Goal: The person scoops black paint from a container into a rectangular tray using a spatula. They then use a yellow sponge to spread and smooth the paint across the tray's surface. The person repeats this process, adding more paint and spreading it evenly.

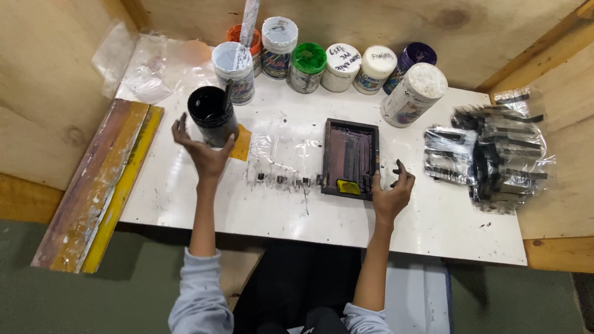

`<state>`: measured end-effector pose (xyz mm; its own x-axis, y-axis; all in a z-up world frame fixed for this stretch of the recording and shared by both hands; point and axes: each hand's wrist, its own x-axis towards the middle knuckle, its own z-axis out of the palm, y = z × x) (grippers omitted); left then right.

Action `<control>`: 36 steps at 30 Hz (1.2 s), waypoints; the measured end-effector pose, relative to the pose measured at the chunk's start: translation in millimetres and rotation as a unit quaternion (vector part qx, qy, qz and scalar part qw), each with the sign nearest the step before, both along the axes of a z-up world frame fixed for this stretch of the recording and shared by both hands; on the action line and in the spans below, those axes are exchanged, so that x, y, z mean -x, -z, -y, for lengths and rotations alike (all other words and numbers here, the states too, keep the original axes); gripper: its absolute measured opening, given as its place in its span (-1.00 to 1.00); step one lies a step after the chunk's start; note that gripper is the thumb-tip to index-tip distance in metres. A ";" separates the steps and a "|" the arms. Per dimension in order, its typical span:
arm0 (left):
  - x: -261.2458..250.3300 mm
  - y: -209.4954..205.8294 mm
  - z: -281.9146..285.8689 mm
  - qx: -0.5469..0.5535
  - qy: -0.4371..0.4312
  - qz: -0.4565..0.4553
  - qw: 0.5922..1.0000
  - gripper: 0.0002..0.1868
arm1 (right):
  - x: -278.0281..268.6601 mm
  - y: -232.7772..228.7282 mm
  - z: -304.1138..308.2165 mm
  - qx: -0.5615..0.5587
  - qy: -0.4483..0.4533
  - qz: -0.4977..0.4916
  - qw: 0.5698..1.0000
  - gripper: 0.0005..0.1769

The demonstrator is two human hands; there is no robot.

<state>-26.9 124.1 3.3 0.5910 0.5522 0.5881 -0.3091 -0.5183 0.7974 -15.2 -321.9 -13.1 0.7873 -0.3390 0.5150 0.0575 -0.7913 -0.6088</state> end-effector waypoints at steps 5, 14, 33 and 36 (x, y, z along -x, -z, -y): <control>-9.5 -12.1 2.5 0.036 0.026 -0.062 0.997 0.38 | -5.0 1.2 -5.7 0.011 -0.039 0.088 0.995 -0.57; 13.4 -24.7 16.4 -0.062 0.002 -0.044 0.997 0.28 | 11.5 -25.7 -43.4 -0.022 -0.162 0.143 0.976 -0.72; 88.3 -12.9 152.1 -0.175 0.049 0.174 0.968 -0.08 | 114.5 -120.0 -86.9 -0.193 -0.395 0.097 0.893 -0.62; 92.9 -11.7 151.8 -0.196 0.055 0.190 0.960 -0.13 | 122.1 -119.9 -87.9 -0.226 -0.377 0.091 0.894 -0.76</control>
